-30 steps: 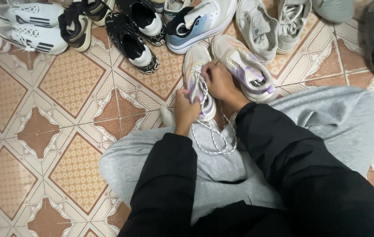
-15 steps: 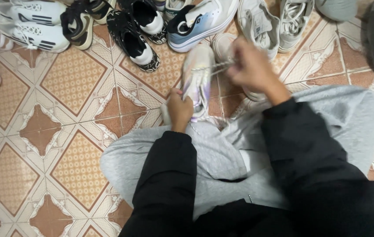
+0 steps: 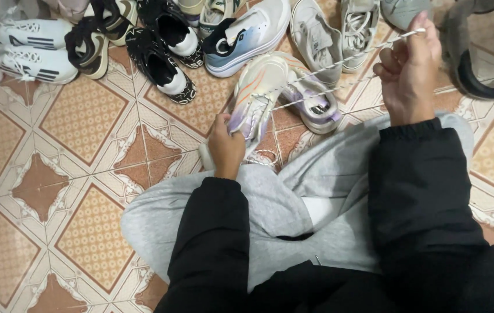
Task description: The person is sitting on the floor, lacing and unlacing several different pairs of sneakers by threading laces through the eyelets.
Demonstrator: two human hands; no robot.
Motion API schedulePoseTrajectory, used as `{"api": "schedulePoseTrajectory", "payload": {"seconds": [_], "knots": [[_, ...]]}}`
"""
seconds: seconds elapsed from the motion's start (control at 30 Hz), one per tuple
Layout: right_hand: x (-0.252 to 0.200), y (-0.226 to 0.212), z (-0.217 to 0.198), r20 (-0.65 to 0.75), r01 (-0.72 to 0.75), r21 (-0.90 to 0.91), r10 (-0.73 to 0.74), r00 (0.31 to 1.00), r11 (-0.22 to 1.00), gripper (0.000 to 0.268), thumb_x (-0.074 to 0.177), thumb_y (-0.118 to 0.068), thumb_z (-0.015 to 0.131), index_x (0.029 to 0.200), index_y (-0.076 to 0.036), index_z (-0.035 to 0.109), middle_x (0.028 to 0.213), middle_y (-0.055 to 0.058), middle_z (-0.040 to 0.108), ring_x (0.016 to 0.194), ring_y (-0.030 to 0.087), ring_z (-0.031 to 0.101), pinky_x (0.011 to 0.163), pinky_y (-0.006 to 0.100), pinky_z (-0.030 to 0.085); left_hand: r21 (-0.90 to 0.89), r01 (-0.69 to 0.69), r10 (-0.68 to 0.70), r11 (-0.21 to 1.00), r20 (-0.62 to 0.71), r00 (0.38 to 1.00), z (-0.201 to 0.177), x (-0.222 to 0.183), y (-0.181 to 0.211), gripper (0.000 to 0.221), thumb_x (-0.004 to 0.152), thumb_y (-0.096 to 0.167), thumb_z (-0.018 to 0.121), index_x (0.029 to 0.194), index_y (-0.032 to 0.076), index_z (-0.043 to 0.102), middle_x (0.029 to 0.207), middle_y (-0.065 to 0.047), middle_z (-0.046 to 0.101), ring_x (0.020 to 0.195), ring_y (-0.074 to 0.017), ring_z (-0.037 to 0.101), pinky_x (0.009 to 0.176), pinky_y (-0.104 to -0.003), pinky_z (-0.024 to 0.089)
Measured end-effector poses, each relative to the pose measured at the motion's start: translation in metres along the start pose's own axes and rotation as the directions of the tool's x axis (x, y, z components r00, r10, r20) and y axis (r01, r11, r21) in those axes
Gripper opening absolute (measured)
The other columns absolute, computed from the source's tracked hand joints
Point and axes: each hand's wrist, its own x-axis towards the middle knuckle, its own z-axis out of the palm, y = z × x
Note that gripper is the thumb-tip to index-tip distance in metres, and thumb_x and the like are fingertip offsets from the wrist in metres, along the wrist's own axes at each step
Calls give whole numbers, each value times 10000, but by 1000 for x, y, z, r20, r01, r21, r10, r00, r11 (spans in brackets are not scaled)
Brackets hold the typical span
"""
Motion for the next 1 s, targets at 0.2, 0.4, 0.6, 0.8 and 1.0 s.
{"api": "schedulePoseTrajectory", "payload": {"seconds": [0.2,0.4,0.6,0.8,1.0], "knots": [[-4,-19,-3,240,-60,-201,108,965,978,191,1025,94,660,1079,-21,518,791,35,522,602,122,484,609,273,494,23,17,-16,1000,-41,999,-6,3,-3,264,806,4,576,1054,91,548,881,-120,710,779,-315,693,773,-436,536],[-5,-36,-7,442,-64,-406,257,859,912,104,911,82,673,964,10,622,724,59,575,546,143,512,511,264,431,42,41,-37,998,-81,996,-4,1,-4,245,794,-28,573,1016,75,558,892,-123,706,776,-310,693,762,-438,540],[-20,-101,44,795,60,-553,505,336,831,354,719,-299,843,1041,-160,792,932,-19,886,798,132,848,738,279,660,-109,21,-42,994,-187,981,-15,-2,13,291,827,-64,549,1087,69,560,968,-142,716,785,-273,725,710,-381,600],[-25,-108,71,729,276,-429,148,669,860,283,894,-267,734,1095,-71,764,967,66,819,658,199,767,618,304,592,-283,-105,28,953,-265,964,-23,-7,32,320,860,-99,532,1158,17,544,906,-106,672,733,-204,680,661,-349,565],[-35,-41,109,420,370,-308,-224,880,877,153,943,-136,803,1081,-89,757,904,79,707,871,291,701,793,389,565,-188,-319,214,929,-431,876,-4,-13,34,292,843,-10,590,1123,39,657,792,-188,653,817,-461,692,747,-463,559]]}}
